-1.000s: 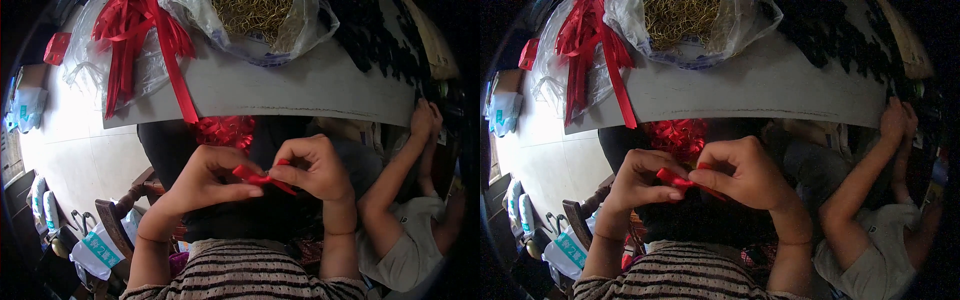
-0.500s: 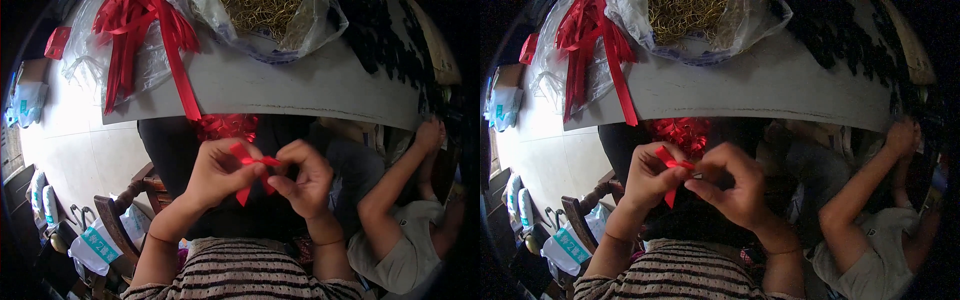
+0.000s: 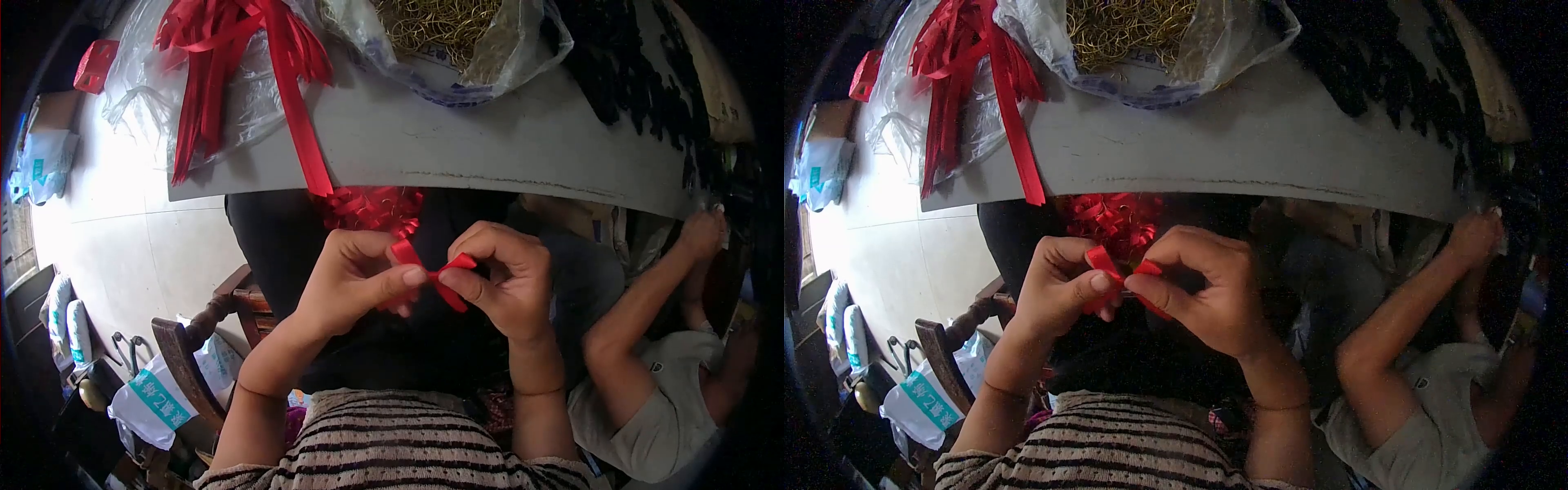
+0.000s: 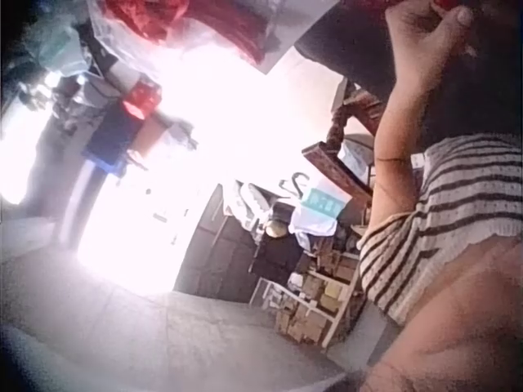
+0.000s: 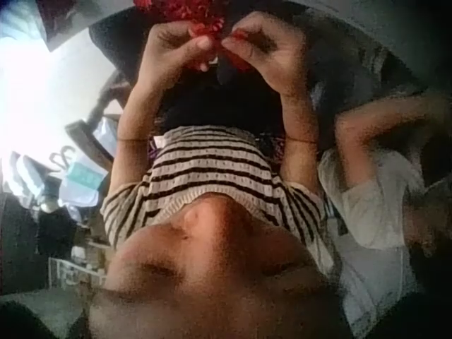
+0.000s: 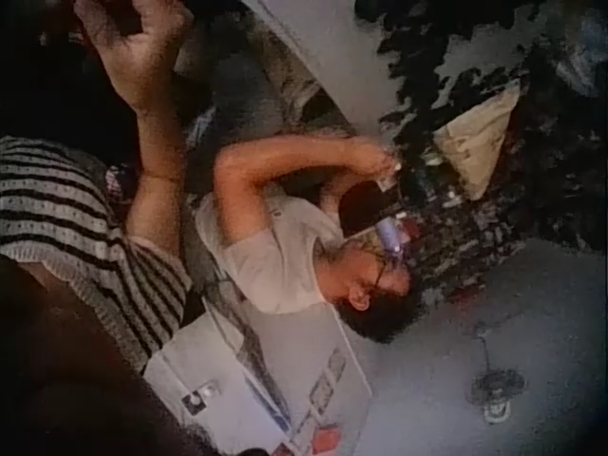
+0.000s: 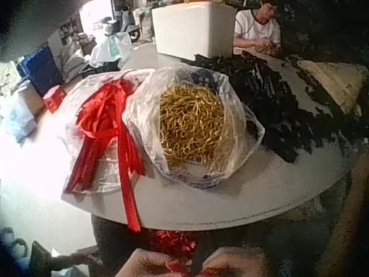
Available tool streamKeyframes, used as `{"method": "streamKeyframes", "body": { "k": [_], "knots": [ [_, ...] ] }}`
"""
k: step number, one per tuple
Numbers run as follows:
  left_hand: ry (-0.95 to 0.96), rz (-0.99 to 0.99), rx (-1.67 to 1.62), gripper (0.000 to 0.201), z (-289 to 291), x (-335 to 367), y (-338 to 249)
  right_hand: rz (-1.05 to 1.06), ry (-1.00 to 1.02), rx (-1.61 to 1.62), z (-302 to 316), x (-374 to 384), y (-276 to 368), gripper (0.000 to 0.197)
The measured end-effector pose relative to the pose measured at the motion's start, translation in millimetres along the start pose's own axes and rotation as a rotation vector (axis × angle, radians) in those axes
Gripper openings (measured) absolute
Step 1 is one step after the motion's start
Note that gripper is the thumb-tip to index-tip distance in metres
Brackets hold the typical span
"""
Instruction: The person ties red ribbons into decorative bows by hand, securing each one with a small gold ring.
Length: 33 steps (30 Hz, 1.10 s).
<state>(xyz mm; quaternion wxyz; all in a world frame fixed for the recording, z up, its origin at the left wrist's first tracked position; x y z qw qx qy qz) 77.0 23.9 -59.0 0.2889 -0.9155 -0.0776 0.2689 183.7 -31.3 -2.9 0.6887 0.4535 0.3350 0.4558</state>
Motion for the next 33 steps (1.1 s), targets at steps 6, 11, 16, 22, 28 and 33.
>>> {"method": "streamKeyframes", "body": {
  "k": [6, 11, 16, 22, 28, 33],
  "knots": [
    [0.185, -0.049, 0.135, 0.032, -7.5, 0.5, -13.7, 0.12, 0.202, -0.032, -25.7, 6.8, 10.4, 0.017],
    [0.309, -0.072, 0.291, 0.034, -14.4, -10.9, -10.2, 0.008, 0.229, 0.064, -30.7, -16.2, -5.9, 0.018],
    [0.031, 0.026, 0.361, 0.009, 53.9, -4.1, 32.6, -0.135, 0.065, -0.01, -57.5, -6.0, -61.7, 0.009],
    [-0.249, -0.739, 1.113, 0.028, 78.5, 0.4, -23.2, -0.08, -0.131, -0.857, -71.0, 15.8, -99.7, 0.03],
    [-0.309, -0.778, 1.312, 0.022, 75.5, -7.7, -20.3, 0.105, -0.236, -0.806, -57.4, -5.1, -94.2, 0.025],
    [-0.229, -0.606, 1.478, 0.017, 69.9, -5.1, 4.2, 0.186, -0.29, -0.75, -59.2, -18.2, -85.9, 0.019]
  ]
}}
Point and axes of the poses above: each hand's wrist, its own x-axis towards the middle knuckle, its own z-axis out of the back of the hand, y = z × x, the point moved 10 cm from there along x, towards the middle knuckle, and after that the axes turned 15 degrees about -x, right-handed, at the moved point
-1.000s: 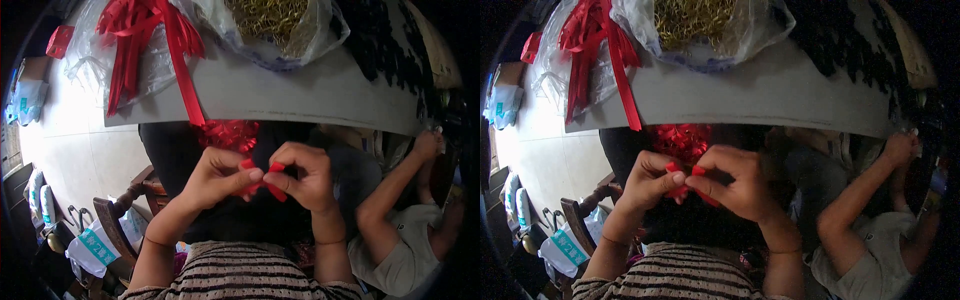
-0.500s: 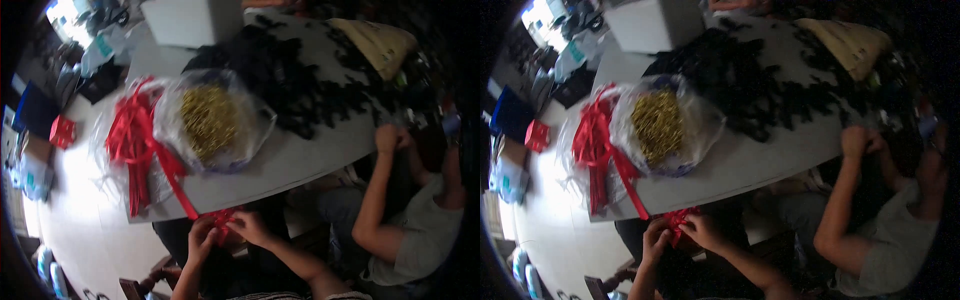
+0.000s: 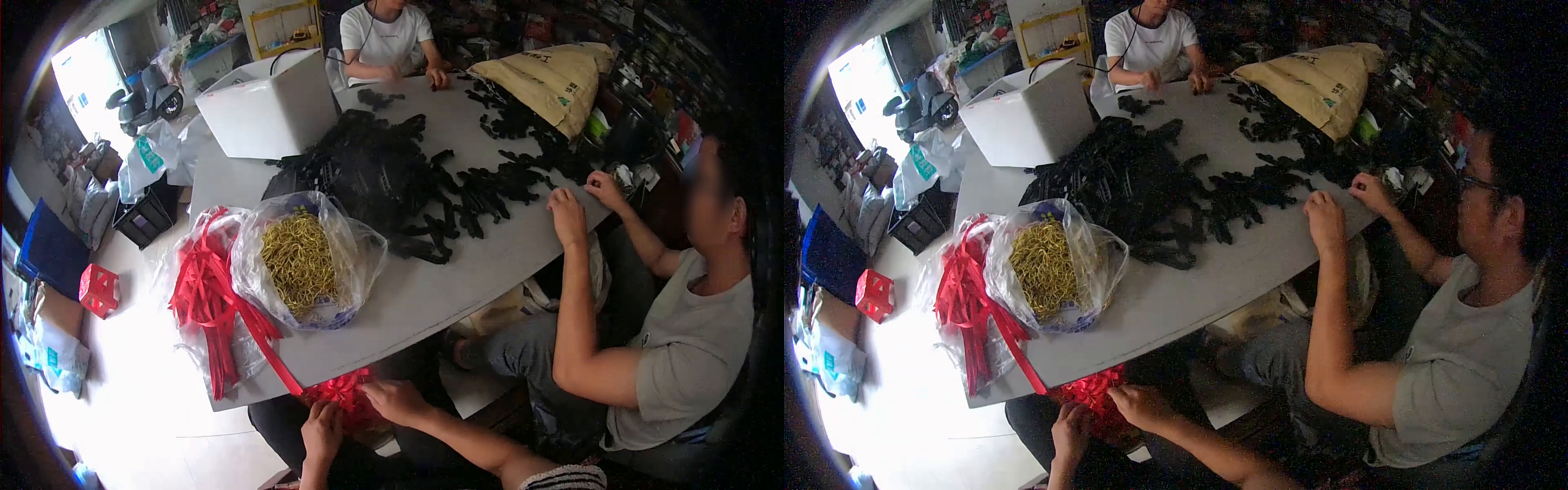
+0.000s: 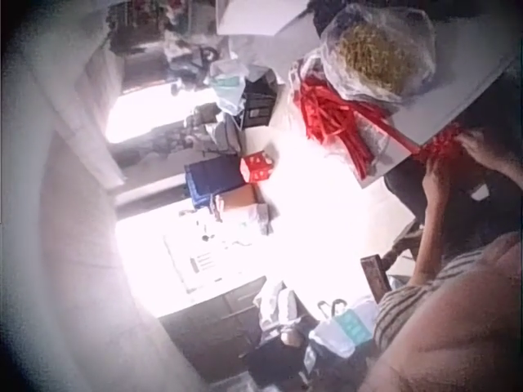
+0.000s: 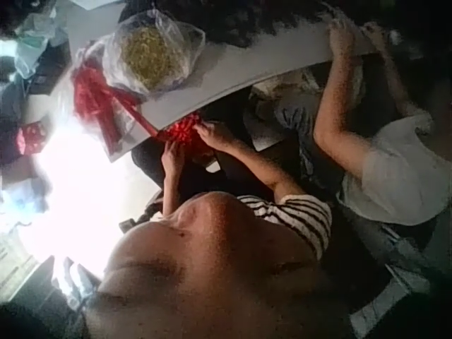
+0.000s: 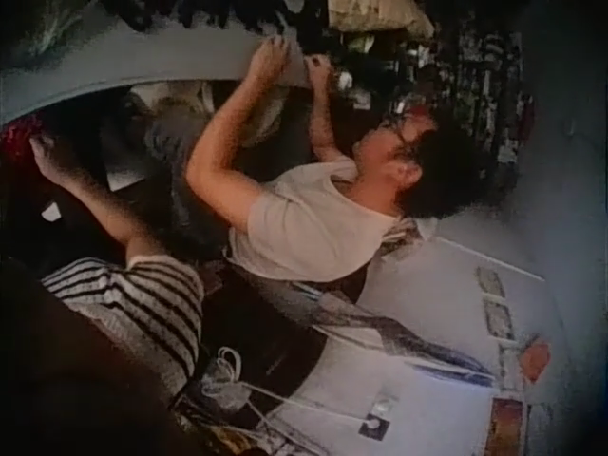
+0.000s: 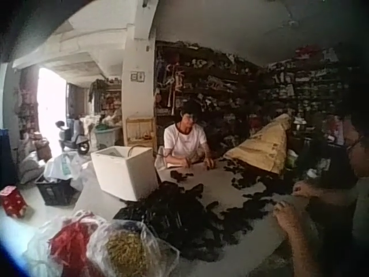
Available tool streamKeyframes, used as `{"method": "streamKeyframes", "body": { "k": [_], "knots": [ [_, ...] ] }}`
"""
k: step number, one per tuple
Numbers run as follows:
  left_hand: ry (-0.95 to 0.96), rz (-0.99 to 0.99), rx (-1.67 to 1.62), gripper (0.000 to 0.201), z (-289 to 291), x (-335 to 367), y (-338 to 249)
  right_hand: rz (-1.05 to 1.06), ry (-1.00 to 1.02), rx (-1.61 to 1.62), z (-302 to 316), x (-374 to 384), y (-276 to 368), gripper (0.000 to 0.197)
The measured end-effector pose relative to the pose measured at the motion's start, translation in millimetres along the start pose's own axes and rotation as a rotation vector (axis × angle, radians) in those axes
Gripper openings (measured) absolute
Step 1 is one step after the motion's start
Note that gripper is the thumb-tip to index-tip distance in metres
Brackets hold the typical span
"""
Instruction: The person ties red ribbons into decorative bows by hand, securing each one with a small gold ring.
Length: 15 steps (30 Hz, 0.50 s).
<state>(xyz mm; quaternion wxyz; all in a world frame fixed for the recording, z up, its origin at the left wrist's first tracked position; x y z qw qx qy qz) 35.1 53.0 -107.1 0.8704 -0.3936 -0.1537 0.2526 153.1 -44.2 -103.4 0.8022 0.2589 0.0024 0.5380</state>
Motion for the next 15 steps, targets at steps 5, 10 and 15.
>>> {"method": "streamKeyframes", "body": {
  "k": [5, 10, 15],
  "knots": [
    [0.075, 0.034, 0.043, 0.016, -9.1, -10.9, -2.3, -0.011, 0.011, -0.003, -1.7, -9.8, 2.9, 0.022],
    [0.084, -0.022, 0.03, 0.013, -12.7, -6.3, 6.5, -0.041, 0.06, 0.151, -4.3, -5.0, -10.5, 0.023],
    [-0.049, 0.066, -0.197, 0.028, 12.1, 12.2, 1.6, -0.331, -0.162, 0.485, 35.8, 5.0, -46.5, 0.012]
  ]
}}
Point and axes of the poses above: each hand's wrist, its own x-axis towards the middle knuckle, its own z-axis out of the back of the hand, y = z × x, the point moved 10 cm from there along x, towards the middle knuckle, and after that the axes turned 15 degrees about -x, right-handed, at the moved point
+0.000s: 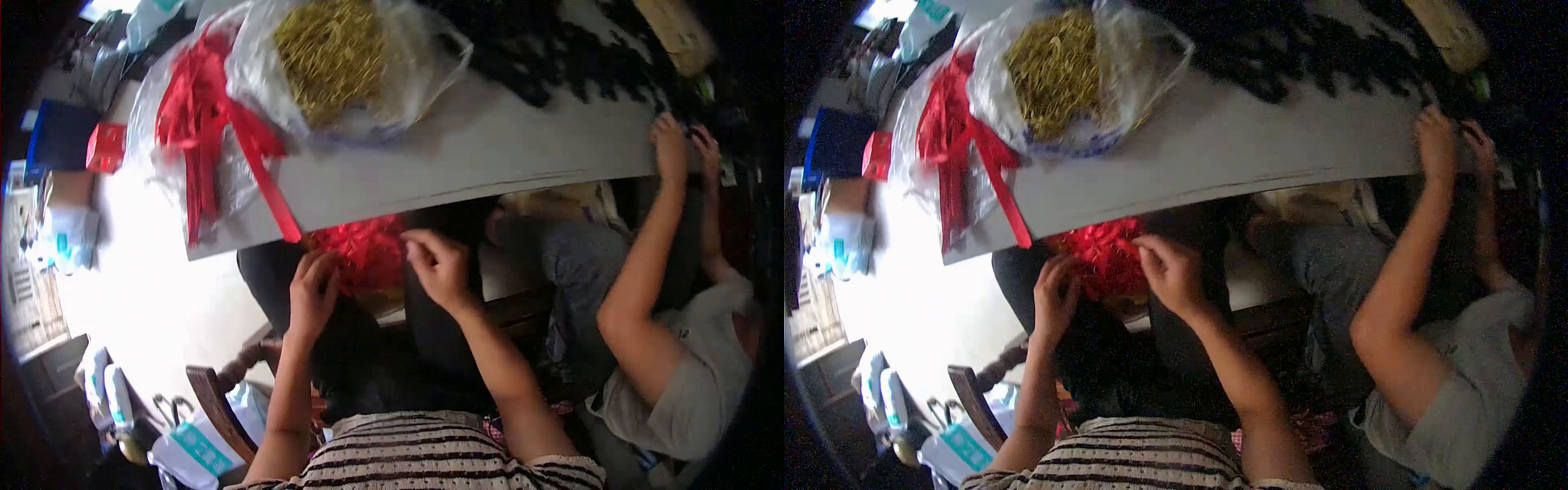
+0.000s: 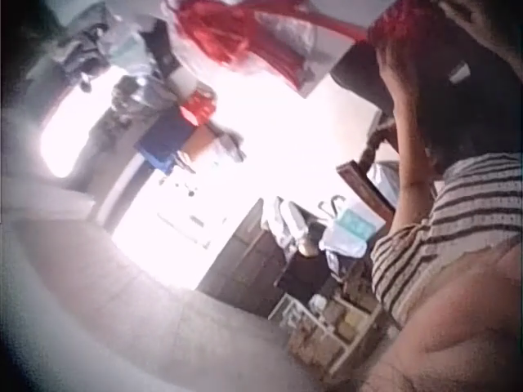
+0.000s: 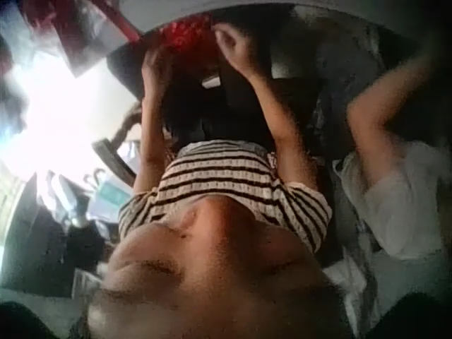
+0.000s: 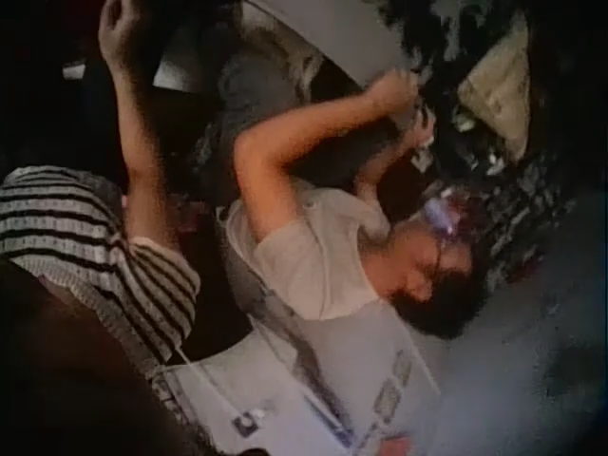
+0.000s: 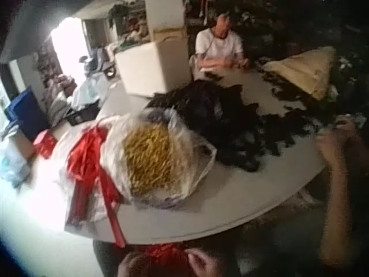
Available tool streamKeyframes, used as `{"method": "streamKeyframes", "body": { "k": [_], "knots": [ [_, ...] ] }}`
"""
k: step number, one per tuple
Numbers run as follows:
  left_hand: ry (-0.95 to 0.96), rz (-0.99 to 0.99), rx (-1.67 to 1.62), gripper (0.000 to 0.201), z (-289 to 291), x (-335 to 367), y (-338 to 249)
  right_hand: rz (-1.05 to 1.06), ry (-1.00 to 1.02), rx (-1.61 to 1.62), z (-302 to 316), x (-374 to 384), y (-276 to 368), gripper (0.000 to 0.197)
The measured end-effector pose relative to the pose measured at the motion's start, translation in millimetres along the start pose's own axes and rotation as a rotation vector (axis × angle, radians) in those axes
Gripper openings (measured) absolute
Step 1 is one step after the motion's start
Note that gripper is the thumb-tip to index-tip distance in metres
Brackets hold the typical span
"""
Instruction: The person ties red ribbons into decorative bows by hand, securing each one with a small gold ring.
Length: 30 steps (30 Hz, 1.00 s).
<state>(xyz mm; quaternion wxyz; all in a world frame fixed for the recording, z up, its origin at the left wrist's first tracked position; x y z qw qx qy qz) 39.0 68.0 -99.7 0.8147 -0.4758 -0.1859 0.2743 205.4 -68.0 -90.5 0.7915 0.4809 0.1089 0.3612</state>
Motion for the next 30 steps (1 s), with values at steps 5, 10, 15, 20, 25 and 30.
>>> {"method": "streamKeyframes", "body": {
  "k": [5, 10, 15, 20, 25, 30],
  "knots": [
    [0.044, 0.006, 0.163, 0.053, -27.6, 18.2, 13.1, -0.121, 0.086, 0.135, -16.8, -6.4, -24.6, 0.013],
    [0.352, 0.085, 0.517, 0.07, -108.9, 22.2, 49.9, -0.021, 0.105, -0.015, -15.2, -11.4, -13.9, 0.013],
    [-0.078, -0.346, 0.883, 0.076, -131.9, 20.2, 97.3, -0.019, 0.147, -0.04, -27.0, -7.5, -1.8, 0.013],
    [0.396, 0.08, 0.676, 0.073, -156.5, 43.8, 141.3, 0.066, 0.121, -0.102, -22.1, -2.3, 2.1, 0.014],
    [0.424, 0.098, 0.677, 0.07, -152.2, 42.7, 152.3, 0.308, 0.425, -0.75, -80.5, -24.2, 20.3, 0.011],
    [0.461, 0.076, 0.666, 0.067, -162.9, 47.8, 154.9, 0.092, 0.414, -0.921, -194.8, -125.8, -68.1, 0.021]
  ]
}}
Point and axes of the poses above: each hand's wrist, its own x-axis towards the middle knuckle, its own z-axis out of the back of the hand, y = z × x, the point moved 10 cm from there along x, towards the middle knuckle, and after that the axes turned 15 degrees about -x, right-handed, at the moved point
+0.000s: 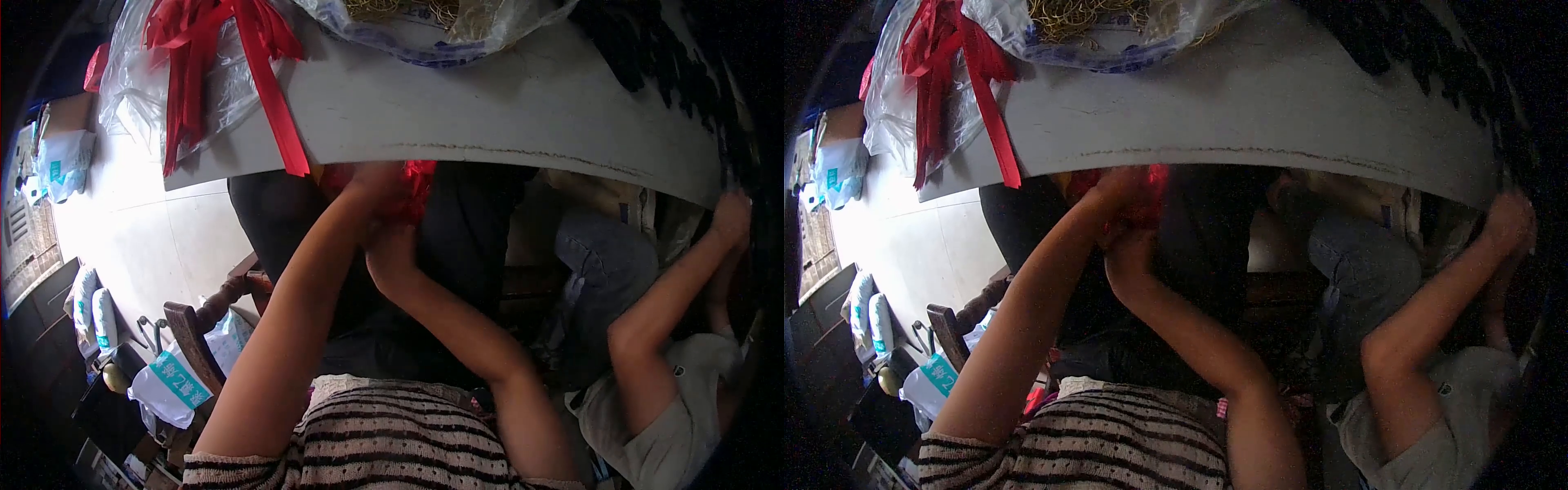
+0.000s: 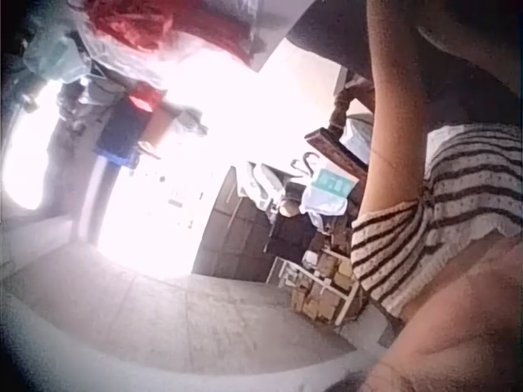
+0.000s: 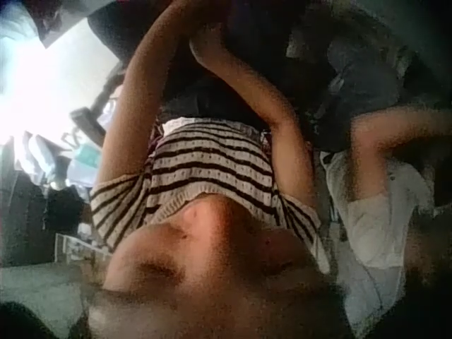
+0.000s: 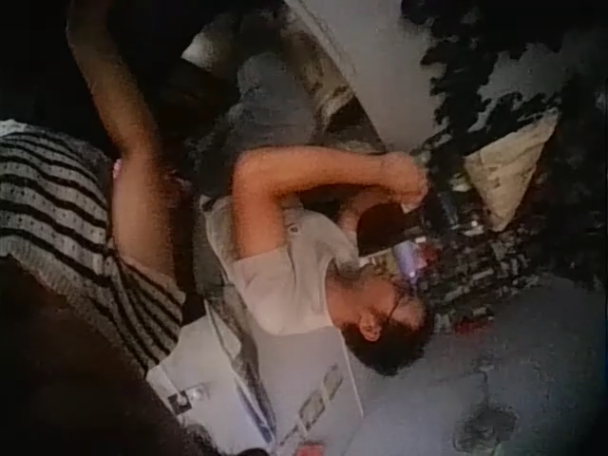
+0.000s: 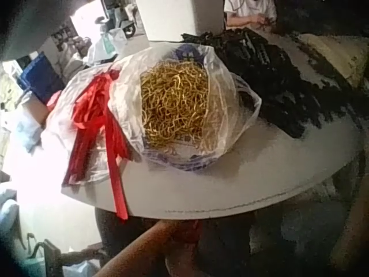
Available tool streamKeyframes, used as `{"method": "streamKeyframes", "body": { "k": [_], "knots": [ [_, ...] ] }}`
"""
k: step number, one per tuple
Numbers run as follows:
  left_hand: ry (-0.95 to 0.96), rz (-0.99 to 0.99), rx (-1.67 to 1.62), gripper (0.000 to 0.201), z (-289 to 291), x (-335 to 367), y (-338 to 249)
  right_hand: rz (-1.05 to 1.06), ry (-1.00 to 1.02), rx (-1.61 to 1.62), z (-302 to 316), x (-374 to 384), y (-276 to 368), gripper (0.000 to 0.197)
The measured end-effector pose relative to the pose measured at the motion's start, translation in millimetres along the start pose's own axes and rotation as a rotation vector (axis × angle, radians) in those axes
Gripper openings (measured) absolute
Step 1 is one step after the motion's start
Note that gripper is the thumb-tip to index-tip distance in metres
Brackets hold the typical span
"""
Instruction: The person ties red ribbons into decorative bows by hand, securing each one with a small gold ring.
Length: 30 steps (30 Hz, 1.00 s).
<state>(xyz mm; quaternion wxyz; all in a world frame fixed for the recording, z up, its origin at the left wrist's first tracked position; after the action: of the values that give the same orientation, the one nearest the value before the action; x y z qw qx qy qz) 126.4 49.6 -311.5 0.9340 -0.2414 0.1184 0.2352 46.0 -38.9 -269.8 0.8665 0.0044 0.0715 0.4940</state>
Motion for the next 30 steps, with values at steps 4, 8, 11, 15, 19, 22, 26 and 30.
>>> {"method": "streamKeyframes", "body": {
  "k": [4, 8, 11, 15, 19, 22, 26, 30],
  "knots": [
    [0.023, 0.004, -0.013, 0.065, 2.3, 1.0, 7.0, -0.048, 0.178, 0.188, 4.6, -1.4, 0.3, 0.032],
    [0.155, 0.04, -0.166, 0.062, 14.0, -2.2, -21.8, 0.616, 0.76, 0.028, 32.6, -27.2, 17.3, 0.049],
    [-0.319, -0.213, -0.05, 0.053, 31.2, -12.2, -21.7, 0.674, 0.505, 0.033, 68.9, -21.9, 22.1, 0.049],
    [-0.407, -0.091, -0.059, 0.042, 38.1, -7.3, -7.4, 0.463, 0.02, 0.253, 97.4, -14.8, 14.3, 0.028],
    [-0.379, -0.061, -0.097, 0.037, 50.4, -25.7, -13.6, 0.653, 0.012, 0.48, 254.9, 26.7, 20.4, 0.017],
    [-0.299, 0.002, 0.0, 0.043, 83.6, -45.5, -50.3, 0.51, -0.369, 0.437, 311.5, 65.0, -6.0, 0.02],
    [-0.229, 0.0, 0.072, 0.048, 106.1, -71.8, -52.5, 0.533, -0.467, 0.303, 303.2, 87.4, 11.4, 0.022],
    [-0.361, -0.17, -0.332, 0.045, 143.7, -110.0, -54.2, 0.537, -0.426, 0.275, 299.2, 93.8, 3.5, 0.021]
  ]
}}
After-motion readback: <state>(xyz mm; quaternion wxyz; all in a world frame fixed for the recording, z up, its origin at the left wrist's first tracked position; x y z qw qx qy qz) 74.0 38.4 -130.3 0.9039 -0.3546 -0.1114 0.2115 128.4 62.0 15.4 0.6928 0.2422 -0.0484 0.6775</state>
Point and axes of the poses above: each hand's wrist, its own x-axis towards the middle knuckle, its own z-axis out of the back of the hand, y = z × x, the point moved 10 cm from there along x, towards the middle knuckle, and after that the axes turned 15 degrees about -x, right-handed, at the moved point
